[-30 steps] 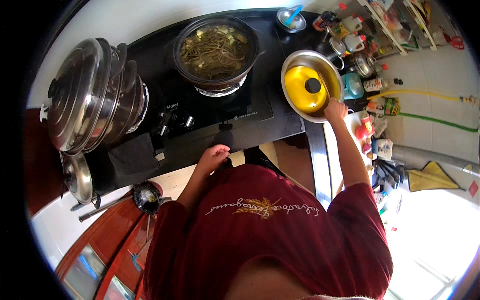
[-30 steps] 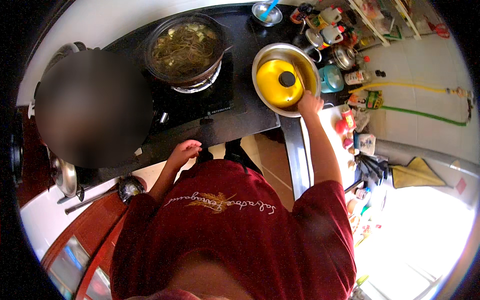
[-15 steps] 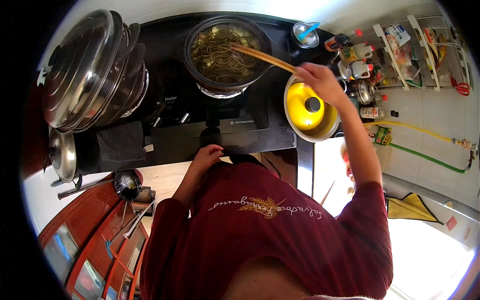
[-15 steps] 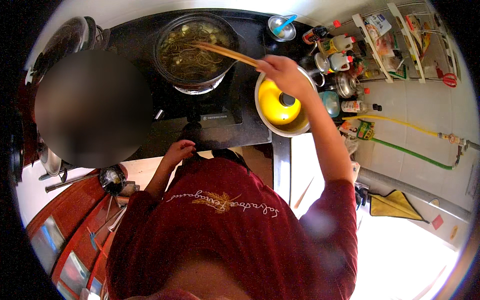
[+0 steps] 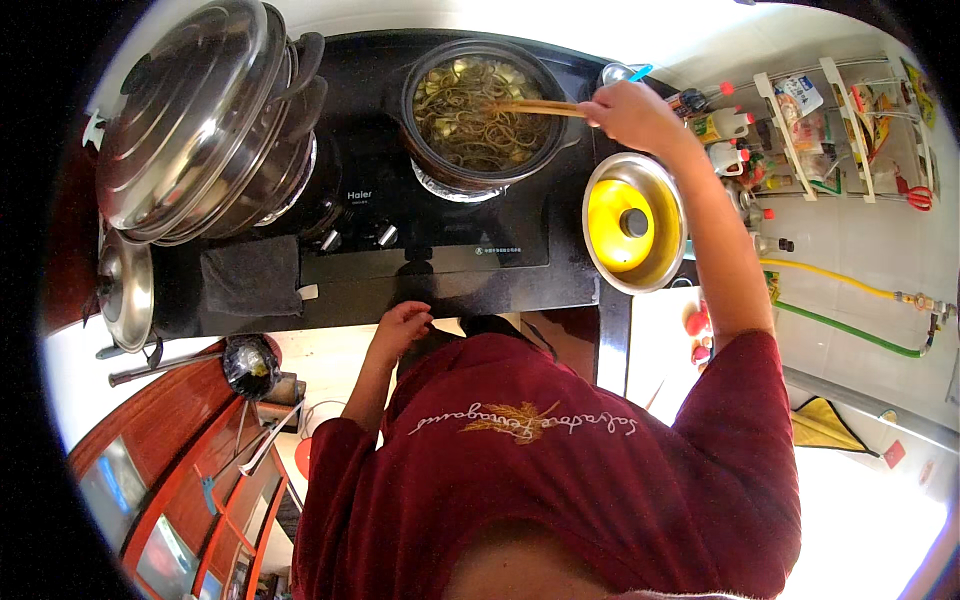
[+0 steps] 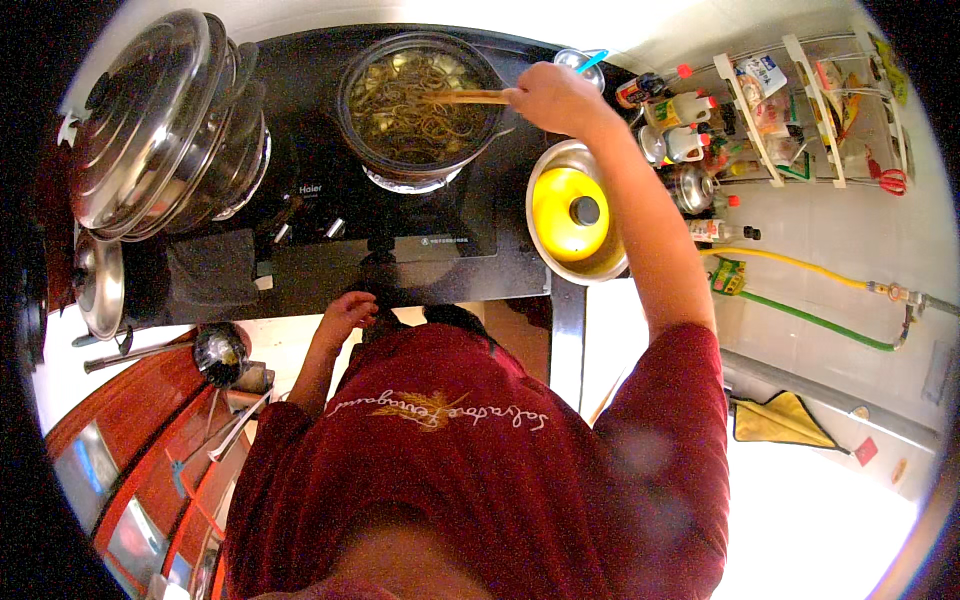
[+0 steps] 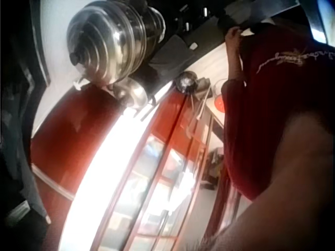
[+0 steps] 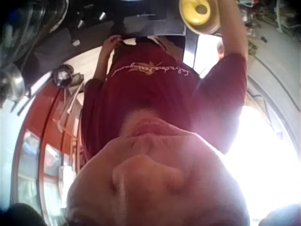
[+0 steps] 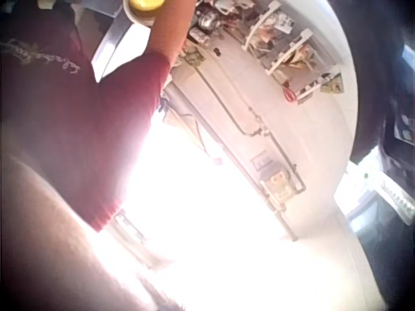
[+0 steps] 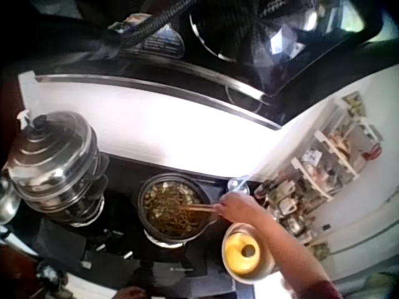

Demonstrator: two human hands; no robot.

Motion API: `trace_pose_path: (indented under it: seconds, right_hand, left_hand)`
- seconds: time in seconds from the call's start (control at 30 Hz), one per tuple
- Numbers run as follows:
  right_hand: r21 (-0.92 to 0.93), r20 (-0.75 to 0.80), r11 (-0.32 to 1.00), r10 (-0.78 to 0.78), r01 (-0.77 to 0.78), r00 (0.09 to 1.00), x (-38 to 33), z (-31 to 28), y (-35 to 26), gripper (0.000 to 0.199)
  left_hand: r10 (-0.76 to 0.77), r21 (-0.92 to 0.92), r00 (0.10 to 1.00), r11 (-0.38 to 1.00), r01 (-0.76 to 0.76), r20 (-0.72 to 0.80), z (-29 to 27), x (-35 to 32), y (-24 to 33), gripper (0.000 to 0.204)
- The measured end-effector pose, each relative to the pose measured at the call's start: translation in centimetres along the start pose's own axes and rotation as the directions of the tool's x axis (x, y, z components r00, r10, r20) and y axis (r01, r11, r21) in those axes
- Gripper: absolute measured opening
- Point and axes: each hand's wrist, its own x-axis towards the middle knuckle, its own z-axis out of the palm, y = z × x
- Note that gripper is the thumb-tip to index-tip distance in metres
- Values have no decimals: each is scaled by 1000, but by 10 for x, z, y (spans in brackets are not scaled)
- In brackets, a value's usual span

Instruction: The person sets a pink digital timer, washes and dries their hands with a towel, and then stirs a pot of green vegetables and noodles on a stove using chopsticks.

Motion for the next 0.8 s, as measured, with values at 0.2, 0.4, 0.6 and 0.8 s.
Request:
trace_pose_path:
  seconds: [0.2, 0.4, 0.6, 0.8]
  right_hand:
    - [-91, -11, 993, 69, -70, 998, 5, 37, -9, 32]
    - [-193, 107, 980, -24, 45, 994, 13, 34, 9, 30]
    - [261, 189, 965, -54, 3, 980, -7, -18, -11, 32]
    - [-228, 46, 973, 51, -40, 998, 22, 15, -19, 26]
  left_hand:
    - [10, 3, 1000, 1000, -10, 28, -4, 8, 7, 23]
    - [59, 36, 996, 997, -62, 69, -5, 8, 13, 22]
    - [16, 79, 1000, 997, -17, 16, -10, 7, 3, 23]
    - [16, 4, 998, 1000, -17, 59, 0, 1, 6, 22]
